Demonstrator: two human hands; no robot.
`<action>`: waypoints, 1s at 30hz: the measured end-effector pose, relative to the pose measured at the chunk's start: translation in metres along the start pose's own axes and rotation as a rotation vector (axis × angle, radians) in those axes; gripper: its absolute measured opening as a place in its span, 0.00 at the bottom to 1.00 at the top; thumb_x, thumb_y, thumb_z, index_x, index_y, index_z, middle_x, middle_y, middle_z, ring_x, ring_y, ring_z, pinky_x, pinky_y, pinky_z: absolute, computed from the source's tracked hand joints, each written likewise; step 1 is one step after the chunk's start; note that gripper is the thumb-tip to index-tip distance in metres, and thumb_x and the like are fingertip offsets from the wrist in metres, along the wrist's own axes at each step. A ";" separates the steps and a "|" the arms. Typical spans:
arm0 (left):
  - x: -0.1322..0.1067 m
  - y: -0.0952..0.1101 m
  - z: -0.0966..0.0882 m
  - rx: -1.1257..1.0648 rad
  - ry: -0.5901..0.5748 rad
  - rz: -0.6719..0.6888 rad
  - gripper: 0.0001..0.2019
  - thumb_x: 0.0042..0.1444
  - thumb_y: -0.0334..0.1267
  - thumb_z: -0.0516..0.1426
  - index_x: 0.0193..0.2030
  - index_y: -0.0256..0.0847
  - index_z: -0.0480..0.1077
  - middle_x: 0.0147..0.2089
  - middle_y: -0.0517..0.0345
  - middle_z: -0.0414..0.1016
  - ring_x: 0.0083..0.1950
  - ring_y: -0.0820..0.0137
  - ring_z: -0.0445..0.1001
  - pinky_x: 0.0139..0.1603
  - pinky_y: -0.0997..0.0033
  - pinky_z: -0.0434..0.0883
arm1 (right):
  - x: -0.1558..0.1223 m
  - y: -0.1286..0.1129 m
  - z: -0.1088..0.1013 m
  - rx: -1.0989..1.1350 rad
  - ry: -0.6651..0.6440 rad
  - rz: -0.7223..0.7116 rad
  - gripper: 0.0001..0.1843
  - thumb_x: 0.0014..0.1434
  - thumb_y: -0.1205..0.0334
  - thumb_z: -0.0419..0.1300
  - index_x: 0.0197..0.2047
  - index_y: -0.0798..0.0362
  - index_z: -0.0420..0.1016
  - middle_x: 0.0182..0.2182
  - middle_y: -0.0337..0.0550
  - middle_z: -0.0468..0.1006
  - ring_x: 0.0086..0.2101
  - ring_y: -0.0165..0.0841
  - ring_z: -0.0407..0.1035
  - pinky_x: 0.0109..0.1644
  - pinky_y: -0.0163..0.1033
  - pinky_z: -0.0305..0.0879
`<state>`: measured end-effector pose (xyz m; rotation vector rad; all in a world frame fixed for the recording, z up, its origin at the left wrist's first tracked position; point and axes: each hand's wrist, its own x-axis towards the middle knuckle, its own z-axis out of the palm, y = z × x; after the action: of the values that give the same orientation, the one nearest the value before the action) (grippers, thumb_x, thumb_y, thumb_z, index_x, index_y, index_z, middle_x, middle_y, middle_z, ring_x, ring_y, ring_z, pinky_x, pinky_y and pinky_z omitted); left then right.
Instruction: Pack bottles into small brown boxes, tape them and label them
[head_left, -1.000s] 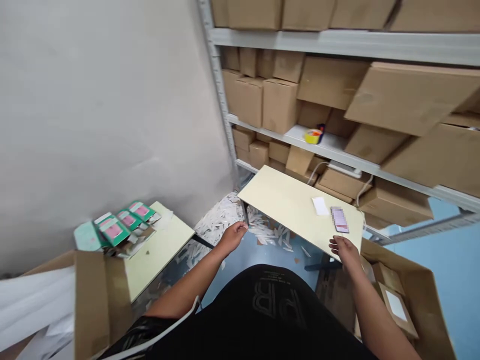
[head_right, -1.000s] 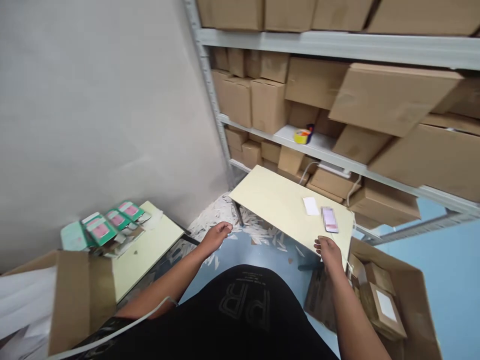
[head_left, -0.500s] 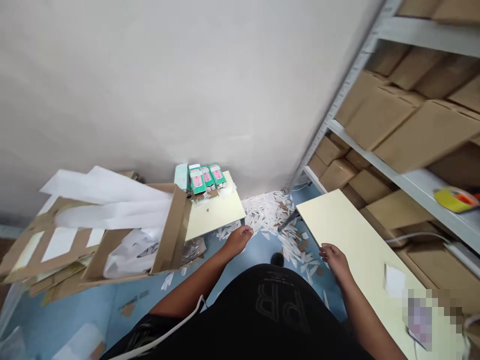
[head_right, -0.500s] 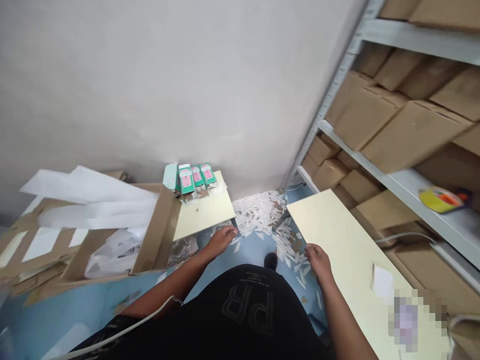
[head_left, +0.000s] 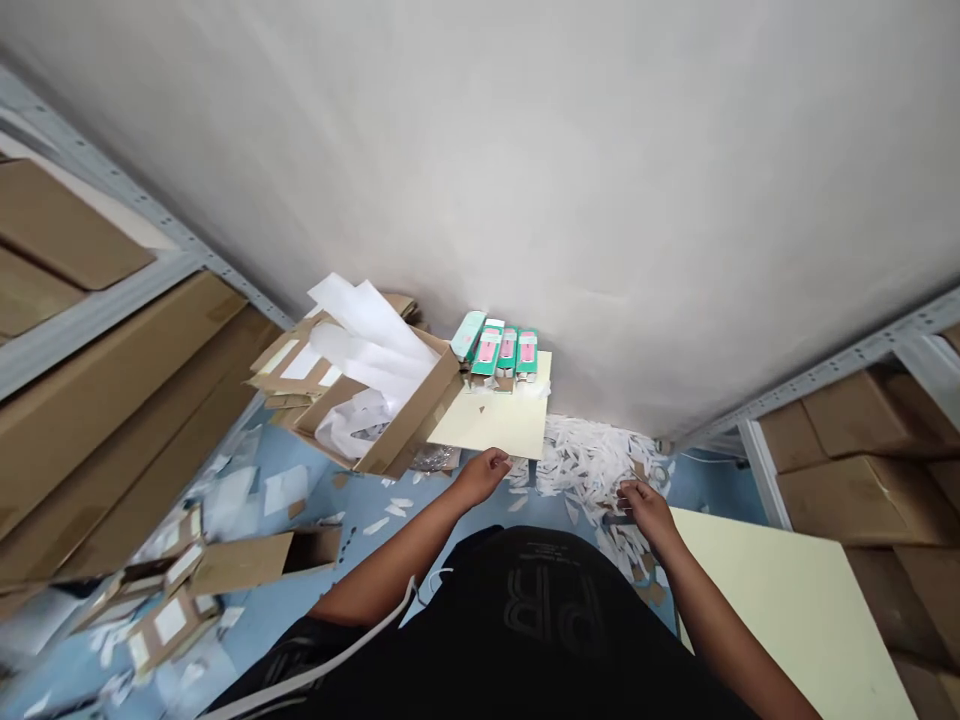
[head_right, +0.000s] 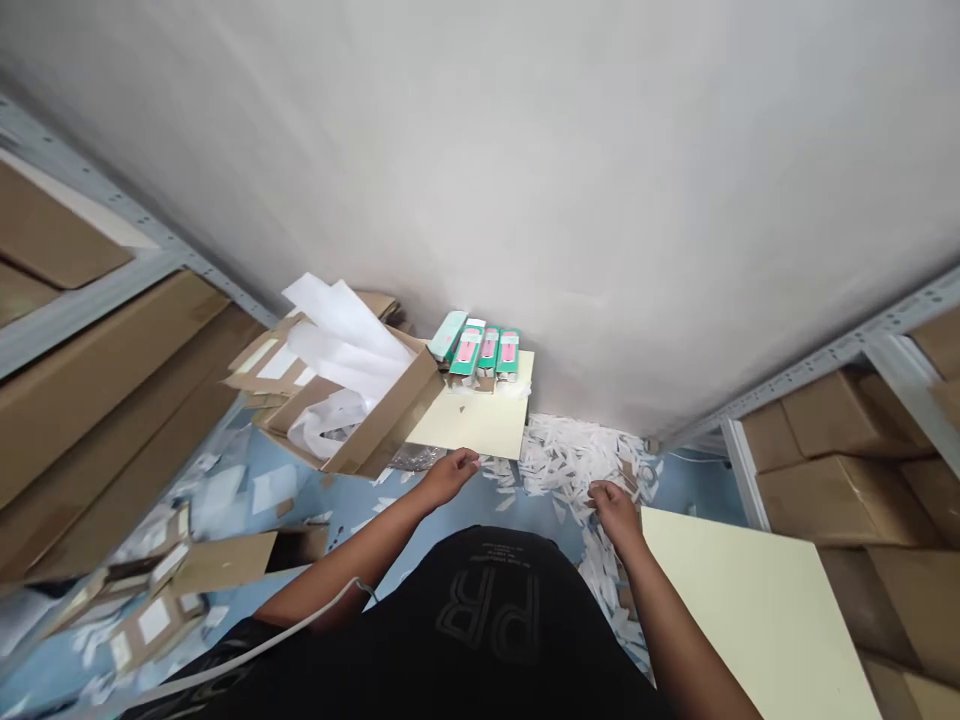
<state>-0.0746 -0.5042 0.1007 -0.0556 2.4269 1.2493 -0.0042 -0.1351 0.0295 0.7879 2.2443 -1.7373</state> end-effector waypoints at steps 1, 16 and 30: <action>-0.001 0.002 0.000 -0.003 0.025 -0.004 0.17 0.59 0.51 0.56 0.46 0.42 0.75 0.46 0.52 0.82 0.49 0.59 0.79 0.51 0.62 0.72 | 0.010 -0.006 0.002 -0.014 -0.032 0.003 0.22 0.52 0.42 0.61 0.39 0.51 0.78 0.37 0.48 0.84 0.35 0.40 0.79 0.37 0.39 0.71; 0.092 -0.012 -0.085 0.249 0.224 0.017 0.27 0.61 0.50 0.59 0.63 0.39 0.69 0.64 0.38 0.71 0.64 0.49 0.71 0.62 0.55 0.67 | 0.069 -0.107 0.112 -0.066 -0.162 -0.026 0.22 0.50 0.42 0.62 0.39 0.51 0.79 0.35 0.46 0.83 0.35 0.40 0.78 0.36 0.41 0.69; 0.265 -0.001 -0.092 0.416 0.175 -0.114 0.54 0.55 0.55 0.63 0.79 0.35 0.40 0.73 0.26 0.53 0.67 0.35 0.63 0.61 0.47 0.68 | 0.067 -0.107 0.130 -0.129 -0.023 0.020 0.23 0.53 0.41 0.61 0.40 0.52 0.80 0.34 0.45 0.83 0.35 0.41 0.78 0.37 0.40 0.68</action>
<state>-0.3484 -0.5383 0.0487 -0.1876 2.7418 0.6972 -0.1374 -0.2565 0.0507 0.7567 2.2983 -1.5660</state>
